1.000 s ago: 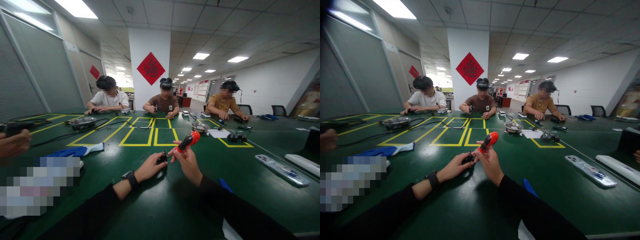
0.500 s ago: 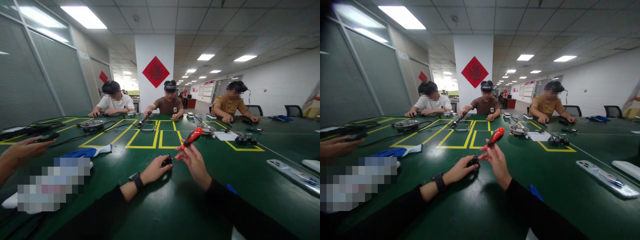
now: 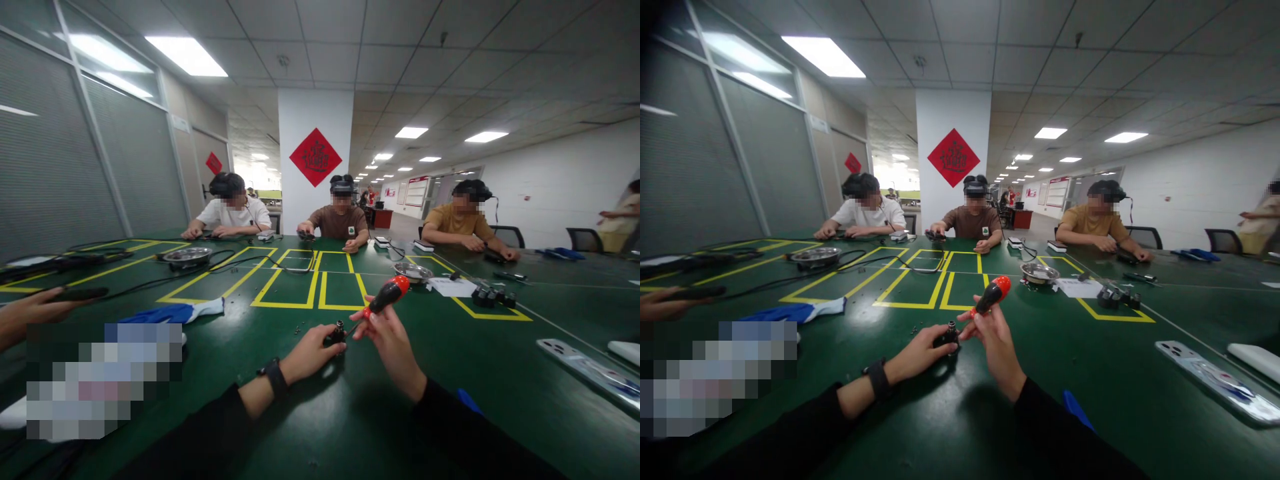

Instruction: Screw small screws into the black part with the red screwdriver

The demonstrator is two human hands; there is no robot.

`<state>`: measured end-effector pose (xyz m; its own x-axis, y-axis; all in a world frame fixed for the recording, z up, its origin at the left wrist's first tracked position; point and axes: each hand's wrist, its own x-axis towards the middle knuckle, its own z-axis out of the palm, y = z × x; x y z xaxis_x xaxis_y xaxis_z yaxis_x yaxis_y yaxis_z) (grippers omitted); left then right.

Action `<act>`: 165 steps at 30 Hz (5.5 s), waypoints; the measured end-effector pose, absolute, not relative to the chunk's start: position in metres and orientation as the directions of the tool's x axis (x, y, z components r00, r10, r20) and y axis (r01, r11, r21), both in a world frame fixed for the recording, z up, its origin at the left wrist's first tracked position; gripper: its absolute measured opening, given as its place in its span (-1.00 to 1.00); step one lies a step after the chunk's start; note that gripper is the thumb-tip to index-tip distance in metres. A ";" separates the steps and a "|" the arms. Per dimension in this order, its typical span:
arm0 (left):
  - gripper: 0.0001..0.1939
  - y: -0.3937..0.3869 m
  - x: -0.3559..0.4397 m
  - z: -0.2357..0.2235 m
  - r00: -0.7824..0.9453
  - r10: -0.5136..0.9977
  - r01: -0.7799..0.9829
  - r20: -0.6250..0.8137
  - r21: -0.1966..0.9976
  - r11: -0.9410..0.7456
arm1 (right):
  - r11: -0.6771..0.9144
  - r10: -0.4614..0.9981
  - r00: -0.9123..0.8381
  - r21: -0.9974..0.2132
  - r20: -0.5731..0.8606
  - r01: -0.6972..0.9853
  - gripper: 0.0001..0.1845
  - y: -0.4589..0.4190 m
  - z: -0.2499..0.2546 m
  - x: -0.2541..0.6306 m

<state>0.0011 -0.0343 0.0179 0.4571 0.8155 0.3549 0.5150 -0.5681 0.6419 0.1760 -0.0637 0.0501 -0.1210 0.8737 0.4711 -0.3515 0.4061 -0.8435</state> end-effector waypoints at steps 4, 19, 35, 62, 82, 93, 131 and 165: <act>-0.76 -0.033 0.002 0.018 0.469 0.799 0.515 0.376 0.619 -0.593 | 0.423 0.868 -0.141 -0.858 0.476 -0.291 -0.71 -0.065 0.052 0.177; -0.74 -0.030 0.002 0.014 0.472 0.782 0.492 0.408 0.614 -0.617 | 0.538 0.814 -0.084 -0.802 0.574 -0.261 -0.73 -0.063 0.046 0.175; -0.77 -0.032 0.003 0.016 0.467 0.786 0.502 0.405 0.610 -0.613 | 0.482 0.858 -0.036 -0.828 0.512 -0.286 -0.72 -0.061 0.044 0.177; -0.71 -0.028 0.003 0.012 0.466 0.786 0.459 0.407 0.649 -0.607 | 0.524 0.834 -0.042 -0.814 0.550 -0.251 -0.72 -0.064 0.047 0.176; -0.75 -0.030 0.003 0.014 0.465 0.786 0.506 0.408 0.606 -0.614 | 0.563 0.814 -0.027 -0.799 0.581 -0.214 -0.77 -0.064 0.044 0.175; -0.76 -0.030 0.004 0.012 0.465 0.780 0.513 0.420 0.590 -0.623 | 0.551 0.817 -0.046 -0.801 0.575 -0.233 -0.74 -0.065 0.042 0.175; -0.77 -0.031 0.004 0.014 0.472 0.789 0.495 0.394 0.622 -0.607 | 0.534 0.827 -0.027 -0.798 0.562 -0.281 -0.75 -0.061 0.046 0.180; -0.70 -0.031 0.005 0.011 0.478 0.774 0.482 0.415 0.613 -0.626 | 0.549 0.811 -0.077 -0.800 0.580 -0.244 -0.76 -0.067 0.050 0.177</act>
